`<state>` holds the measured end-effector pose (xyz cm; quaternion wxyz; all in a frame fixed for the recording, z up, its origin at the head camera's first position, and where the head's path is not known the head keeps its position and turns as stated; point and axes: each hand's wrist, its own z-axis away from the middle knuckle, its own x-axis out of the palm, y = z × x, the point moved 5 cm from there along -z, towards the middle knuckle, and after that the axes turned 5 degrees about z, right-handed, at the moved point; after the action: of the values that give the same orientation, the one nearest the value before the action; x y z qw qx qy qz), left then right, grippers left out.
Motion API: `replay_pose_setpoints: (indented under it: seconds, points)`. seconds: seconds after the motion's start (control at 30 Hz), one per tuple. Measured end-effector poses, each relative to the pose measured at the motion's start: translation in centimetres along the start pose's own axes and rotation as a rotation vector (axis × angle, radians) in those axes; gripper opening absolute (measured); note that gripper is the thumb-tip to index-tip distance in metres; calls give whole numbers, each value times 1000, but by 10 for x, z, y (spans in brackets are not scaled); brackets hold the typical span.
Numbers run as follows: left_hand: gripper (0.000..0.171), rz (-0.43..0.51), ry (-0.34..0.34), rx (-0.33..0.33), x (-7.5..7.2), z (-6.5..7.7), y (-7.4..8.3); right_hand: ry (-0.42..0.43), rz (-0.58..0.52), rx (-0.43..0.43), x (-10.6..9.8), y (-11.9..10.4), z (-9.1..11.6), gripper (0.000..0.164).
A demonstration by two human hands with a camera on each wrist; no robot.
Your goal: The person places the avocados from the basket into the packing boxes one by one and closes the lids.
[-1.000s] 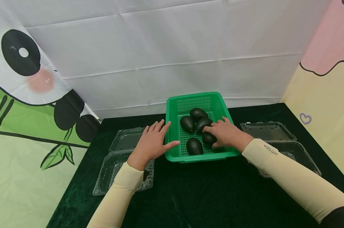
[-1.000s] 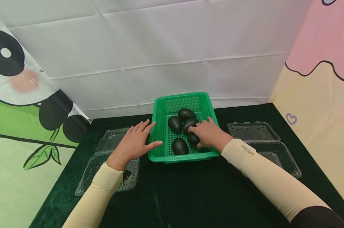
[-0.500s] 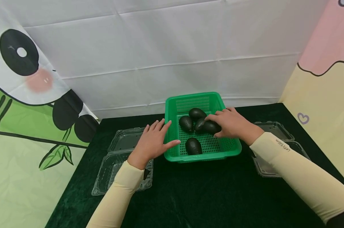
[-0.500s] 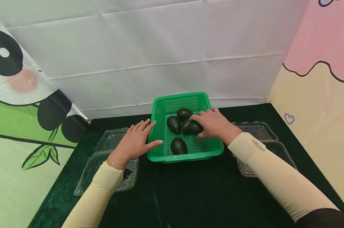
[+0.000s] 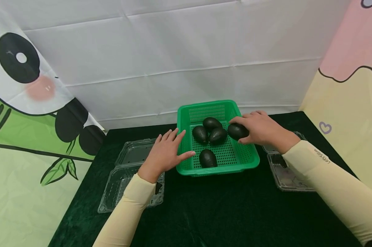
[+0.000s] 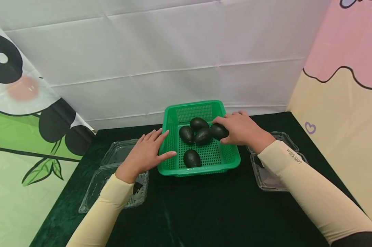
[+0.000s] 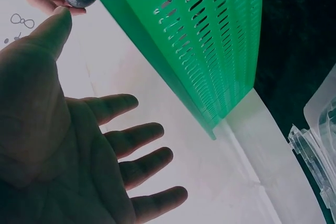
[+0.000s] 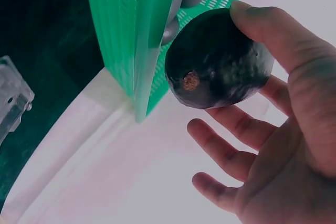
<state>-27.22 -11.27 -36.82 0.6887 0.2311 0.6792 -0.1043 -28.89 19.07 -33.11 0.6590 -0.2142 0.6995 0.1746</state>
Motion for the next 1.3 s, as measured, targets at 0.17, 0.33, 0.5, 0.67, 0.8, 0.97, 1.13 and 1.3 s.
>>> replay_pose_setpoints:
  seconds: [0.17,0.33,0.5,0.67,0.8,0.97,1.13,1.3]
  points:
    - [91,-2,12,8,-2,0,1,27,0,30,-8,7,11,66]
    - [88,3,20,13,-4,3,1,35,0,56,-12,15,24,67]
    - [84,15,38,22,-7,7,0,31,-3,83,-14,24,38,68]
    - [80,38,50,7,-8,12,-4,35,3,103,-12,35,52,69]
    - [78,49,53,-15,-8,15,-9,45,16,110,-8,44,62,68]
    - [78,54,57,-32,-11,19,-12,54,24,102,-1,53,76,68]
    - [78,56,56,-26,-10,22,-13,47,19,108,5,61,90,69]
    - [78,65,58,-28,-8,25,-14,35,8,119,11,63,99,70]
